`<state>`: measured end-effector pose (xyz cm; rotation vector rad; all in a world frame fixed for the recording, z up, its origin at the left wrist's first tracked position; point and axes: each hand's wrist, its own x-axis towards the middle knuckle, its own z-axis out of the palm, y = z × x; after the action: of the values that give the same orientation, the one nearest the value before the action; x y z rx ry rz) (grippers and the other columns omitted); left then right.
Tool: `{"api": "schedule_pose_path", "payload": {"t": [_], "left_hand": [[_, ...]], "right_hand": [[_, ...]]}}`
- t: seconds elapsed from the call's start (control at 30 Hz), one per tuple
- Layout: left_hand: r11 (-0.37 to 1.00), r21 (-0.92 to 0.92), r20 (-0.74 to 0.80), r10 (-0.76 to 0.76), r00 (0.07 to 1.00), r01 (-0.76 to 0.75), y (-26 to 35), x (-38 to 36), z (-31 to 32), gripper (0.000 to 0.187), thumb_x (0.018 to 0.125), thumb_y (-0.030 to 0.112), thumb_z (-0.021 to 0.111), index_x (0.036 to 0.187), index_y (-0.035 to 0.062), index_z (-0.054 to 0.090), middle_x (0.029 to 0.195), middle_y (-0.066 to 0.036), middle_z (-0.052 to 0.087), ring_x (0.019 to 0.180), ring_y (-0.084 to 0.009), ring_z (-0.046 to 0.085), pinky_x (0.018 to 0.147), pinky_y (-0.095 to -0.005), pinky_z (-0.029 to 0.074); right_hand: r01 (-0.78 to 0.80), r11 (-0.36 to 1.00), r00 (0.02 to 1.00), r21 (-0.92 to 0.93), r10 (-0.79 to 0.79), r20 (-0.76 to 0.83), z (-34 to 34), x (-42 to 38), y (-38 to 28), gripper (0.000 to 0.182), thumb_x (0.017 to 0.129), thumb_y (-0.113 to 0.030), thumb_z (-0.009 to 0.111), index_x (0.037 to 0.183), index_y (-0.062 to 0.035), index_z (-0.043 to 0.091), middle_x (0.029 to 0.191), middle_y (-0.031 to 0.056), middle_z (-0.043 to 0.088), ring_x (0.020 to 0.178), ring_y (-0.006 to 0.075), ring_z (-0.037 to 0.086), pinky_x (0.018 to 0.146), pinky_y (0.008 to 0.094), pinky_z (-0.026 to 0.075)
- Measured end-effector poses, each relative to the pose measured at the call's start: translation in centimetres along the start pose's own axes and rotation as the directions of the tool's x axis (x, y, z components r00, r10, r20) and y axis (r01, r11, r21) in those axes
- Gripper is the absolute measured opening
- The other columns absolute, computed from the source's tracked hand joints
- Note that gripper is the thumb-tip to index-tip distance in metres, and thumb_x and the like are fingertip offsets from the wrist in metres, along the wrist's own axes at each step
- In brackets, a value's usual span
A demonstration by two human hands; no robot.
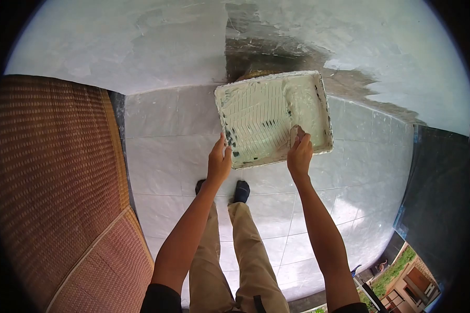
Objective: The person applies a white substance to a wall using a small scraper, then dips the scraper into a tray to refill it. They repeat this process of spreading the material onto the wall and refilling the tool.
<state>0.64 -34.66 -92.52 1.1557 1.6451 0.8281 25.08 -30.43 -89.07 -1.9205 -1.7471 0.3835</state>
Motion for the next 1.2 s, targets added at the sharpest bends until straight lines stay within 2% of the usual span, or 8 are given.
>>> {"api": "schedule_pose_path", "payload": {"t": [0.43, 0.7, 0.87, 0.9, 0.97, 1.03, 1.1, 1.2], "left_hand": [[0.998, -0.069, 0.009, -0.007, 1.000, 0.007, -0.3, 0.0, 0.1, 0.053, 0.094, 0.006, 0.049, 0.145, -0.0031, 0.039, 0.137, -0.026, 0.052, 0.124, -0.0345, 0.055, 0.104, -0.0386, 0.042], [0.997, -0.076, -0.028, 0.007, 1.000, -0.010, 0.2, 0.0, -0.1, 0.049, 0.094, 0.006, 0.047, 0.142, -0.0063, 0.042, 0.136, -0.027, 0.053, 0.123, -0.0354, 0.056, 0.103, -0.0380, 0.043], [0.999, -0.032, -0.024, 0.032, 0.999, -0.032, -0.6, 0.2, 0.0, 0.047, 0.095, 0.007, 0.047, 0.139, -0.0080, 0.044, 0.137, -0.027, 0.052, 0.124, -0.0352, 0.055, 0.104, -0.0371, 0.042], [0.997, -0.067, -0.022, 0.026, 0.999, -0.027, -0.5, 0.2, 0.0, 0.047, 0.095, 0.008, 0.046, 0.139, -0.0085, 0.044, 0.138, -0.028, 0.051, 0.126, -0.0354, 0.054, 0.105, -0.0373, 0.042], [0.995, -0.099, -0.022, 0.019, 1.000, -0.021, -0.6, 0.1, 0.0, 0.047, 0.095, 0.008, 0.046, 0.139, -0.0089, 0.044, 0.139, -0.028, 0.050, 0.128, -0.0356, 0.052, 0.105, -0.0374, 0.041], [0.993, -0.107, -0.018, 0.048, 0.999, -0.049, -0.8, 0.1, 0.0, 0.047, 0.096, 0.009, 0.046, 0.139, -0.0090, 0.043, 0.141, -0.028, 0.048, 0.131, -0.0359, 0.049, 0.106, -0.0375, 0.041], [0.995, -0.089, -0.013, 0.049, 0.999, -0.050, -0.9, 0.2, 0.0, 0.048, 0.095, 0.009, 0.045, 0.140, -0.0089, 0.042, 0.142, -0.028, 0.047, 0.132, -0.0359, 0.048, 0.107, -0.0377, 0.040], [0.995, -0.084, -0.003, 0.048, 0.999, -0.048, -0.8, 0.1, 0.0, 0.049, 0.095, 0.009, 0.045, 0.141, -0.0086, 0.041, 0.143, -0.028, 0.046, 0.133, -0.0360, 0.046, 0.108, -0.0381, 0.039]], "right_hand": [[0.142, 0.990, 0.981, 0.013, -0.143, 0.132, 1.1, -2.4, -4.1, 0.007, 0.094, -0.002, 0.053, 0.096, 0.0018, 0.048, 0.084, 0.0226, 0.054, 0.078, 0.0387, 0.051, 0.068, 0.0497, 0.043], [0.236, 0.968, 0.938, 0.090, -0.251, 0.240, 2.3, -3.6, -5.4, 0.008, 0.089, 0.003, 0.052, 0.095, 0.0020, 0.048, 0.084, 0.0223, 0.055, 0.080, 0.0403, 0.052, 0.071, 0.0493, 0.044], [0.319, 0.919, 0.812, 0.233, -0.392, 0.433, 1.3, -1.9, -4.4, 0.014, 0.089, 0.000, 0.056, 0.102, 0.0003, 0.050, 0.084, 0.0220, 0.057, 0.081, 0.0408, 0.055, 0.070, 0.0497, 0.046], [0.320, 0.918, 0.810, 0.233, -0.393, 0.436, 1.3, -1.0, -3.8, 0.014, 0.089, 0.000, 0.056, 0.102, 0.0003, 0.050, 0.084, 0.0220, 0.057, 0.081, 0.0408, 0.055, 0.070, 0.0497, 0.046], [0.235, 0.948, 0.749, 0.212, -0.316, 0.583, 1.6, 1.0, -2.9, 0.019, 0.090, -0.004, 0.059, 0.108, -0.0037, 0.054, 0.085, 0.0215, 0.060, 0.086, 0.0398, 0.058, 0.072, 0.0483, 0.049], [0.242, 0.937, 0.725, 0.251, -0.346, 0.595, 2.0, 2.0, -2.5, 0.022, 0.089, -0.005, 0.061, 0.110, -0.0069, 0.057, 0.087, 0.0200, 0.063, 0.087, 0.0382, 0.060, 0.073, 0.0468, 0.050], [0.326, 0.911, 0.565, 0.252, -0.402, 0.721, 1.0, 3.0, -3.9, 0.025, 0.088, -0.004, 0.062, 0.112, -0.0067, 0.060, 0.088, 0.0179, 0.064, 0.085, 0.0364, 0.062, 0.074, 0.0460, 0.051], [0.377, 0.894, 0.513, 0.240, -0.418, 0.750, 1.5, 3.6, -4.4, 0.027, 0.086, -0.001, 0.062, 0.112, -0.0076, 0.063, 0.091, 0.0170, 0.068, 0.086, 0.0357, 0.065, 0.076, 0.0447, 0.052]]}}
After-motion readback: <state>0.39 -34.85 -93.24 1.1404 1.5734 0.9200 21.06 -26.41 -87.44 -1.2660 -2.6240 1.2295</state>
